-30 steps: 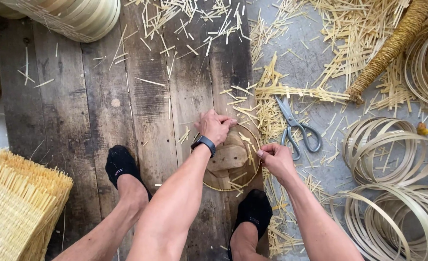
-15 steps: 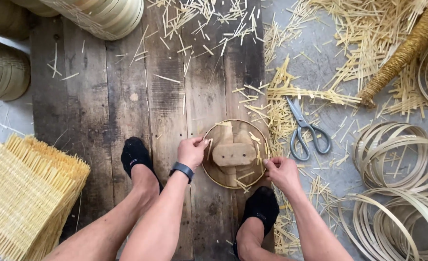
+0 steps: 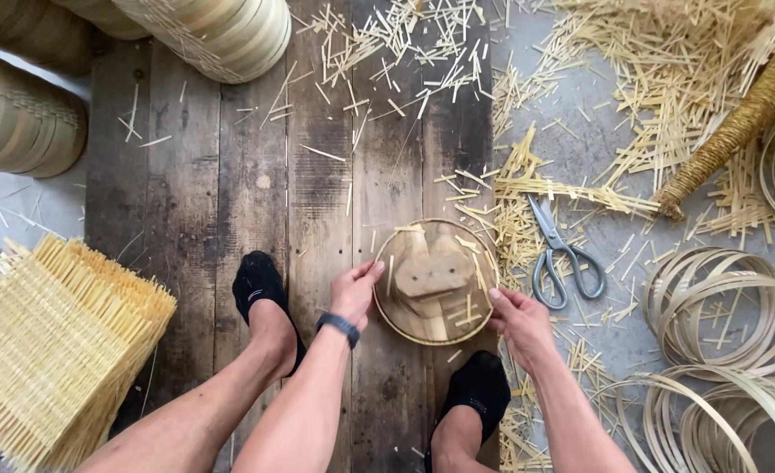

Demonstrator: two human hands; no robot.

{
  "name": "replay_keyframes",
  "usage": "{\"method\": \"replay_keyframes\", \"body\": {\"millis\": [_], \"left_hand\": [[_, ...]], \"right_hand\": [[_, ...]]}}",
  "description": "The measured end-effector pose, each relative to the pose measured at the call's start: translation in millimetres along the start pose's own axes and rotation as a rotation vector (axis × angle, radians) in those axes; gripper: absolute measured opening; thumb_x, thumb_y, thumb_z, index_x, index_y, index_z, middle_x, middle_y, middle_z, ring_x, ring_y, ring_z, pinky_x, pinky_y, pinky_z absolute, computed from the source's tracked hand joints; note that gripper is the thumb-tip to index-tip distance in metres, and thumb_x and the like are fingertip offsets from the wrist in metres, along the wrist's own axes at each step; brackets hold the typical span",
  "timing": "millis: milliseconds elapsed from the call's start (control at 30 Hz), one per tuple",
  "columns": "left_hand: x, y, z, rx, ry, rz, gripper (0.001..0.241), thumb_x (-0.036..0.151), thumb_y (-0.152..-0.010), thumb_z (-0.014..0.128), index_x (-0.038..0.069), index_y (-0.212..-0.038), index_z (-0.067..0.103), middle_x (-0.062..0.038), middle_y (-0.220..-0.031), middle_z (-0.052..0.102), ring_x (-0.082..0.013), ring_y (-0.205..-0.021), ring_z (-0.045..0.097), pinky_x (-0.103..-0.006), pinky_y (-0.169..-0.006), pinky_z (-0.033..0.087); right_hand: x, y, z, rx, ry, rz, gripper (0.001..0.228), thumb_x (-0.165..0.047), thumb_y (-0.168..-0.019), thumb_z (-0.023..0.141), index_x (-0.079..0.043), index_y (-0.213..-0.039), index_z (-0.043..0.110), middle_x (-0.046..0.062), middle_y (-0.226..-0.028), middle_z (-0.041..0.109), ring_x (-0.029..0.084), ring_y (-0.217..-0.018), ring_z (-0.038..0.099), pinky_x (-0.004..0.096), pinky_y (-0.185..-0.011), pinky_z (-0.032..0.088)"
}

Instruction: The person sits on a low stool and assembles round bamboo trays: they lay a square woven bamboo mat over a round wooden mold, fold and press the mat edges down around the rim, trim the excess bamboo strips with scissors, and set the finished tray on a stack before starting the next one.

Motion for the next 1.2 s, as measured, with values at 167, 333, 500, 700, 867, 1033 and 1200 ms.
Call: {"method": "replay_keyframes", "body": {"millis": [167, 333, 500, 700, 867, 1033, 1200], "left_hand": [[-82.6, 35.4, 5.3, -0.194, 0.308, -0.236, 0.030, 0.005, -0.093, 0.068, 0.006, -0.123, 0.063, -0.015, -0.116, 0.073, -0.0241, -0.098, 0.072, -0.0456, -0.091, 0.060], [-100.7, 30.1, 20.8, -0.160, 0.265, -0.164, 0.021, 0.006, -0.095, 0.063, 0.001, -0.115, 0.068, -0.013, -0.109, 0.074, -0.0253, -0.094, 0.074, -0.0428, -0.082, 0.065], [-77.3, 33.5, 5.5, -0.109, 0.105, -0.122, 0.019, 0.007, -0.095, 0.065, 0.000, -0.112, 0.070, -0.010, -0.103, 0.076, -0.0224, -0.089, 0.074, -0.0393, -0.080, 0.065], [-9.5, 41.2, -21.3, -0.269, -0.423, 0.237, 0.032, 0.017, -0.093, 0.074, -0.004, -0.119, 0.075, -0.020, -0.103, 0.077, -0.0271, -0.084, 0.071, -0.0348, -0.072, 0.059], [-6.7, 37.4, -6.9, -0.188, -0.099, 0.234, 0.059, 0.037, -0.094, 0.069, -0.002, -0.137, 0.057, -0.016, -0.131, 0.062, -0.0250, -0.121, 0.060, -0.0389, -0.100, 0.051], [-8.9, 18.7, -10.4, -0.010, 0.100, 0.298, 0.072, 0.057, -0.098, 0.053, -0.002, -0.138, 0.059, -0.014, -0.144, 0.059, -0.0200, -0.135, 0.051, -0.0351, -0.113, 0.037], [-16.5, 11.6, -18.5, 0.037, -0.033, 0.460, 0.062, 0.055, -0.102, 0.054, 0.000, -0.124, 0.073, -0.016, -0.116, 0.078, -0.0205, -0.106, 0.067, -0.0350, -0.095, 0.052]], "right_hand": [[35.7, 26.7, 23.8, -0.145, -0.106, 0.169, 0.029, -0.010, -0.093, 0.066, 0.012, -0.112, 0.067, 0.020, -0.105, 0.075, 0.025, -0.085, 0.076, 0.033, -0.072, 0.068], [64.7, 14.5, 7.0, 0.009, 0.034, 0.156, 0.028, -0.006, -0.092, 0.066, 0.011, -0.113, 0.065, 0.019, -0.106, 0.073, 0.027, -0.084, 0.075, 0.037, -0.066, 0.066], [43.8, 10.4, 14.3, -0.041, -0.005, 0.042, 0.032, -0.013, -0.091, 0.073, 0.010, -0.113, 0.068, 0.016, -0.098, 0.072, 0.024, -0.079, 0.070, 0.038, -0.068, 0.066], [-125.8, 116.0, 90.7, 0.000, 1.034, -0.811, 0.101, -0.039, -0.064, 0.090, 0.005, -0.143, 0.045, 0.026, -0.135, 0.051, 0.039, -0.126, 0.050, 0.052, -0.106, 0.041], [-120.9, 106.4, 132.3, -0.100, 1.184, -0.996, 0.097, -0.034, -0.063, 0.088, 0.001, -0.143, 0.046, 0.022, -0.133, 0.052, 0.039, -0.125, 0.050, 0.049, -0.107, 0.040], [-107.7, 98.2, 141.8, -0.126, 1.063, -0.932, 0.077, -0.023, -0.063, 0.084, -0.002, -0.133, 0.059, 0.018, -0.118, 0.059, 0.036, -0.114, 0.055, 0.044, -0.099, 0.048], [-96.6, 103.7, 125.5, -0.142, 0.755, -0.890, 0.068, -0.021, -0.063, 0.085, 0.002, -0.124, 0.066, 0.014, -0.111, 0.061, 0.028, -0.103, 0.064, 0.039, -0.088, 0.056]]}}
Point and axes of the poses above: each hand's wrist, its own y-axis away from the middle knuckle, its own z-axis out of the palm, x = y × z, the point moved 8 cm from there along -y, towards the middle knuckle
